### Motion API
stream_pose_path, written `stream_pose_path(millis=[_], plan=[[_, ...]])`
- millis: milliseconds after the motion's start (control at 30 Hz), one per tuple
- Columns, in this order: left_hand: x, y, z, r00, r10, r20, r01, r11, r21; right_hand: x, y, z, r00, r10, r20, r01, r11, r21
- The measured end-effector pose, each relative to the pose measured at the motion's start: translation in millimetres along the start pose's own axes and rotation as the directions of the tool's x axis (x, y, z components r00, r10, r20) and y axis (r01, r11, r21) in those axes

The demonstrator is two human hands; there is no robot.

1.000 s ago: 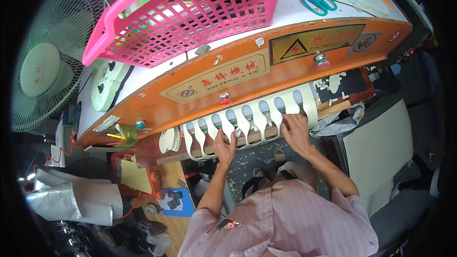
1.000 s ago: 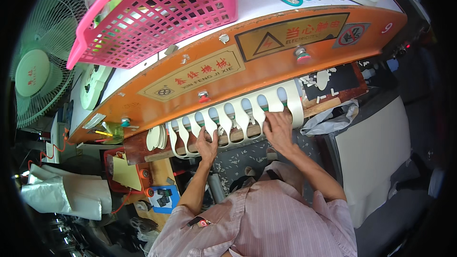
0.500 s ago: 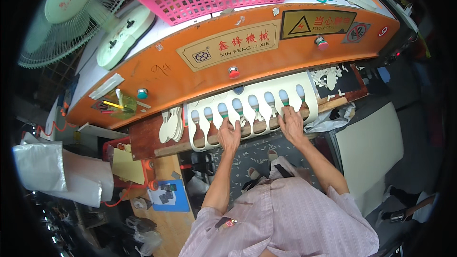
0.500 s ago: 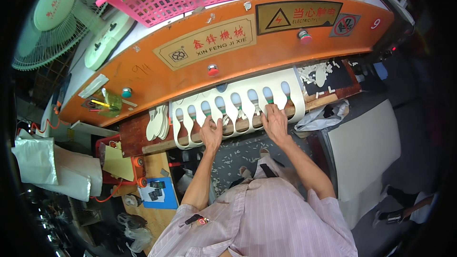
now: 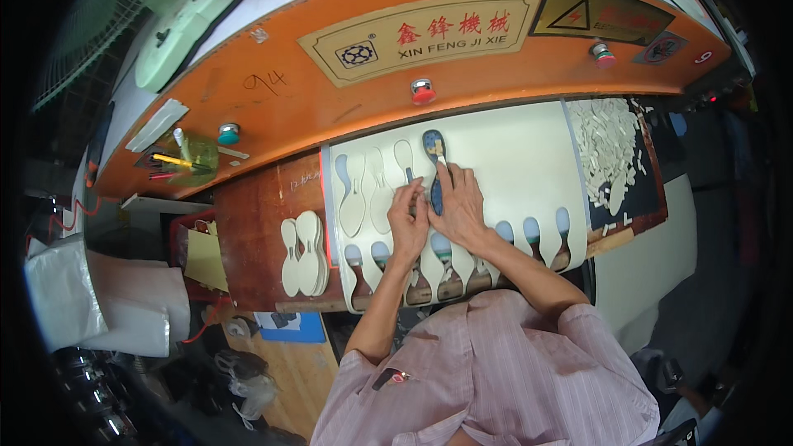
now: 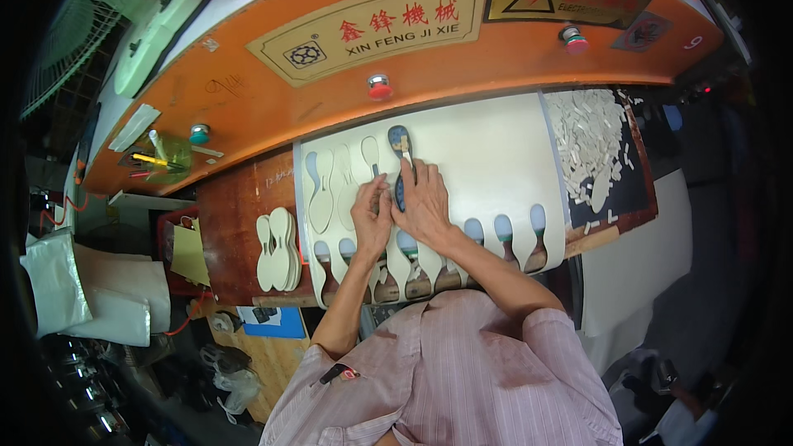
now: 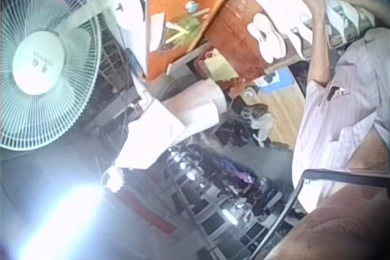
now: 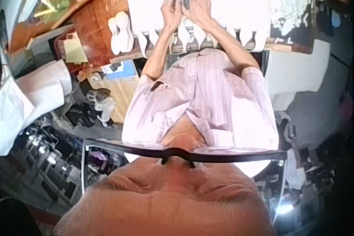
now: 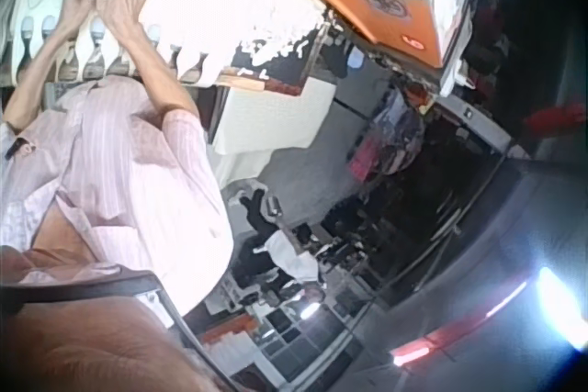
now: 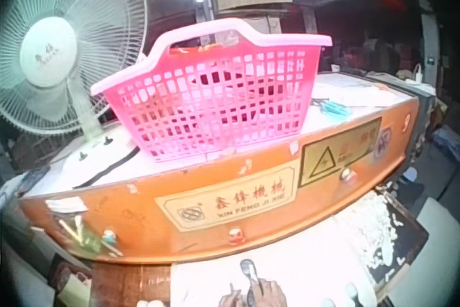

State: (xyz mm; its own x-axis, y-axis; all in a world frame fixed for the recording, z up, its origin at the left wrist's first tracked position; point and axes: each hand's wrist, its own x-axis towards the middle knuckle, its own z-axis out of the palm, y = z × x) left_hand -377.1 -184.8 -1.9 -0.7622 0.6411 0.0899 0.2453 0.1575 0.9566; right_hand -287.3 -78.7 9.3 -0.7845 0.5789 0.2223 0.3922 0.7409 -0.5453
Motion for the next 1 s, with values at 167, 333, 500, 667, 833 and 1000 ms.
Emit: stream_pose_path(millis=[167,333,500,667,833,1000], plan=[[-9.2,-34.5,15.8,0.99,-0.096,0.1,0.08,0.984,0.159,-21.8,36.2,20.8,0.998,0.056,0.03,-0.062,0.972,0.229],[-19.7,-53.2,32.8,0.983,0.136,0.127,-0.17,0.931,0.322,-24.1,74.3,11.7,0.965,0.202,0.169,-0.263,0.725,0.637],[-15.4,-57.8,44.9,0.986,0.151,0.076,-0.167,0.945,0.28,-15.4,100.7,-43.2,0.837,0.487,0.249,-0.412,0.263,0.872],[-16.6,-48.0,55.8,0.977,0.162,0.137,-0.2,0.919,0.341,-41.4,135.0,-143.0,0.816,0.571,0.092,-0.195,0.121,0.973],[-7.1,-39.2,40.1,0.979,0.204,0.019,-0.193,0.887,0.42,-85.2,178.3,-164.1,0.816,0.552,0.172,0.271,-0.628,0.73],[-5.7,-31.6,48.3,0.987,0.14,0.084,-0.163,0.891,0.423,-111.6,212.4,-186.3,0.27,0.741,0.614,0.325,-0.671,0.667]])
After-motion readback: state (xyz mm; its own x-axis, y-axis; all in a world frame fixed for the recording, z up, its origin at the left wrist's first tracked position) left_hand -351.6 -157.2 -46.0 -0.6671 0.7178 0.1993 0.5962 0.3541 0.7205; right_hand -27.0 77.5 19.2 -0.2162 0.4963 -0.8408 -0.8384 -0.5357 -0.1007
